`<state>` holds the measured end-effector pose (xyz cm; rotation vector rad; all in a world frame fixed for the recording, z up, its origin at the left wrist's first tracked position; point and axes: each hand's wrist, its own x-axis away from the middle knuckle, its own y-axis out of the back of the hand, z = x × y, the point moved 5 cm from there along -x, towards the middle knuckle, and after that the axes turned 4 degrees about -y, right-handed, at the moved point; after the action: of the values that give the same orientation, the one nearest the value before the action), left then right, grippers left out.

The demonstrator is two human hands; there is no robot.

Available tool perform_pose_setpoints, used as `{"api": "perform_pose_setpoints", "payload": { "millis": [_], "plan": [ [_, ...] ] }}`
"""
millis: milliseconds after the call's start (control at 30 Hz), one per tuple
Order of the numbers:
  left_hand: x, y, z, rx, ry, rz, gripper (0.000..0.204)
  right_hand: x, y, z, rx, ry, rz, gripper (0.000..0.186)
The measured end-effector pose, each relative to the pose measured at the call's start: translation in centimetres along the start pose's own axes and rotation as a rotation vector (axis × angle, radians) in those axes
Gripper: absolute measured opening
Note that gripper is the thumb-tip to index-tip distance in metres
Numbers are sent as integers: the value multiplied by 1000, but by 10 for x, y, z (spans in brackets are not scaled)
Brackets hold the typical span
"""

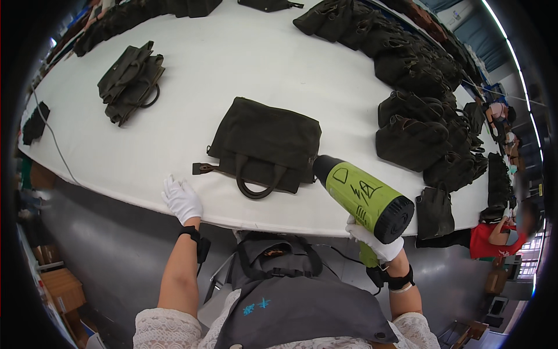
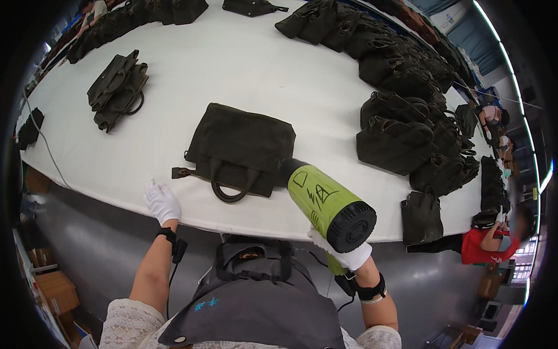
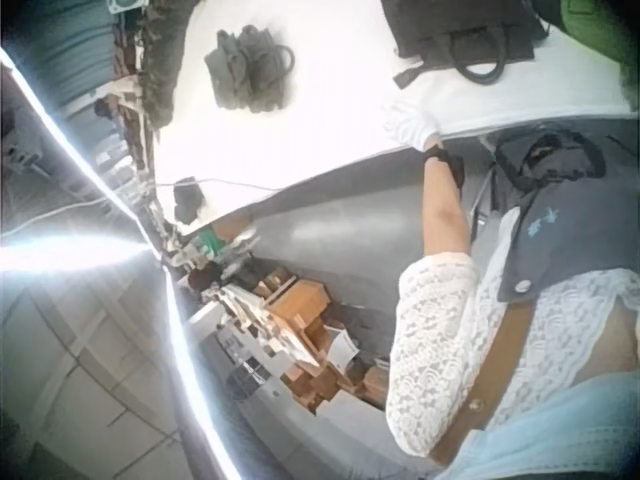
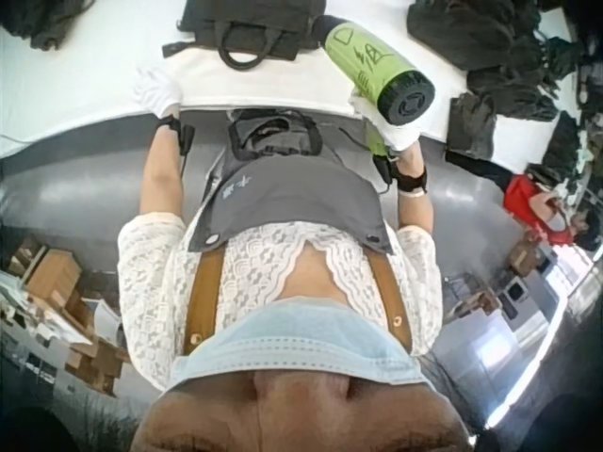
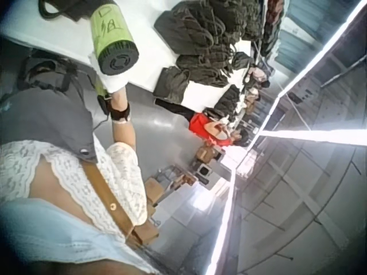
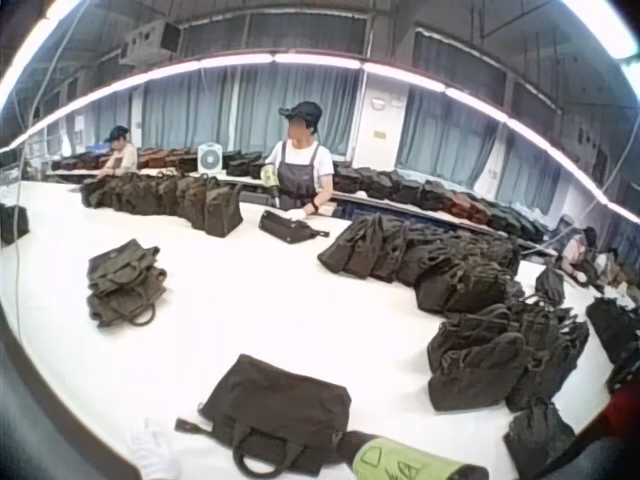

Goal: Using a heat gun to smooth and finish the seams and surfaces of olive-green fabric or leather bags on a production line.

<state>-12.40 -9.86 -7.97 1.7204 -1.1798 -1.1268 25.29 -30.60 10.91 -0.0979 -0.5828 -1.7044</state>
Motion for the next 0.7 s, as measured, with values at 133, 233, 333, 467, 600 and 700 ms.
{"api": "perform_pose_setpoints", "payload": {
  "millis": [133,233,333,467,600,700],
  "plan": [
    [3,-1,4,31,-19,-74,34,-5,12,8,147,162,-16,23],
    [0,4,-5,18,6,2,35,-8,16,11,-6,41,-41,19],
    [0,-1,0,16,15,-21,35,-19,19,16,-6,34,-40,15],
    [-1,-3,3,10,6,-5,32,-24,20,14,-127,-48,-43,13],
    [-2,-3,4,-21,14,16,30,-39,20,11,-210,-23,-56,11],
    [-2,-2,7,5,20,-32,28,-52,6,23,-223,3,-8,10]
  ]
}}
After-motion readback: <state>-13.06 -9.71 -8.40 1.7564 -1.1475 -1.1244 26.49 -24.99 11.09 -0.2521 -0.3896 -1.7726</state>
